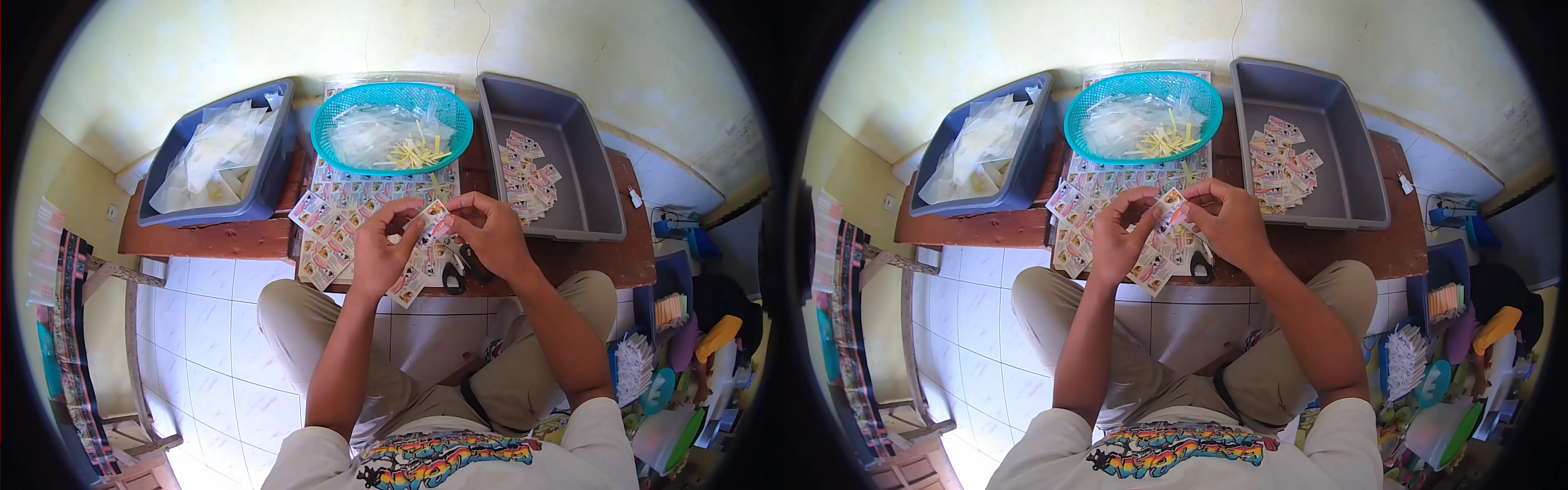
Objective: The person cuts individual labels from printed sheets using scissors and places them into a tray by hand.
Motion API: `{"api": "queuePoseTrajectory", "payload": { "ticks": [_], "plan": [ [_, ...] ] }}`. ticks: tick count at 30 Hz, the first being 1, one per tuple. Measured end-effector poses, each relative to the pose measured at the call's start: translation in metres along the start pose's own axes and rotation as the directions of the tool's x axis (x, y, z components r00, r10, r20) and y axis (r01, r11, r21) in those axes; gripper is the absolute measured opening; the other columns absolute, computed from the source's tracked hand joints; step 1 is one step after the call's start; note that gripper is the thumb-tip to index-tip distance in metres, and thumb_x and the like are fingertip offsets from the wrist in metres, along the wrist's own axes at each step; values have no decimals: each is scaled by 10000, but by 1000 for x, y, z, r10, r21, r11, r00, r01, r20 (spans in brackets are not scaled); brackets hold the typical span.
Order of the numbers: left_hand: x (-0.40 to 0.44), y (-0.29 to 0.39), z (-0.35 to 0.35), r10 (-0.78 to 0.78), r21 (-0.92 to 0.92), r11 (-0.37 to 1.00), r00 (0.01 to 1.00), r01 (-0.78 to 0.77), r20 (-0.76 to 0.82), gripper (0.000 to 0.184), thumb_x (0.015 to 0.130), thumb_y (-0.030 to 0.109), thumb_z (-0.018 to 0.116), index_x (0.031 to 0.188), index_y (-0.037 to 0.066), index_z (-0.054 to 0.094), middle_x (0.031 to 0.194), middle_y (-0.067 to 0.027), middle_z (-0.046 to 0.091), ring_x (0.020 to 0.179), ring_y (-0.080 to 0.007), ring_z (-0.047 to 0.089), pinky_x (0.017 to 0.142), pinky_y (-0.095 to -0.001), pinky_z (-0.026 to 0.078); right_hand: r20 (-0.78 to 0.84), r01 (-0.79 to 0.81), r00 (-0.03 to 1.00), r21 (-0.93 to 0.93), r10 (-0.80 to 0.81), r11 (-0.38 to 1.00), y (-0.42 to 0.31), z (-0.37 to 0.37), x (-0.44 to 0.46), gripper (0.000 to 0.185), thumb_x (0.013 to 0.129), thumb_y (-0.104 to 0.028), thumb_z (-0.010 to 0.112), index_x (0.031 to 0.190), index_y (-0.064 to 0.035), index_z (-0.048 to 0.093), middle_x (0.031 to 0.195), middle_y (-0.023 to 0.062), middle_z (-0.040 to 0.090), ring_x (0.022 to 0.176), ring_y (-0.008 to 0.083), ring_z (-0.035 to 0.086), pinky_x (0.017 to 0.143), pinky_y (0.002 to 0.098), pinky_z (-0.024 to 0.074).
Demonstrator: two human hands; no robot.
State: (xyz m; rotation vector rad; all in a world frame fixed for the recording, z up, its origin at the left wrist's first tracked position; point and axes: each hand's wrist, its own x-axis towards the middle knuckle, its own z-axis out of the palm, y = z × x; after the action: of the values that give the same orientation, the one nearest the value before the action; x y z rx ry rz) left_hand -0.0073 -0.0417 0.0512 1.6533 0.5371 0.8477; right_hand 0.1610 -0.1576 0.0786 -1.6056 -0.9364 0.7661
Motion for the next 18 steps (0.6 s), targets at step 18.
{"api": "queuePoseTrajectory", "payload": {
  "ticks": [18],
  "plan": [
    [-3,-6,2,-68,-127,990,995,58,-70,254,976,-5,751,1229,7,738,792,25,660,684,-24,526,613,-221,445,-38,-3,999,48,5,999,-7,3,-2,239,974,-51,741,1198,12,688,1020,71,757,849,72,698,658,236,545]
  ]
}}
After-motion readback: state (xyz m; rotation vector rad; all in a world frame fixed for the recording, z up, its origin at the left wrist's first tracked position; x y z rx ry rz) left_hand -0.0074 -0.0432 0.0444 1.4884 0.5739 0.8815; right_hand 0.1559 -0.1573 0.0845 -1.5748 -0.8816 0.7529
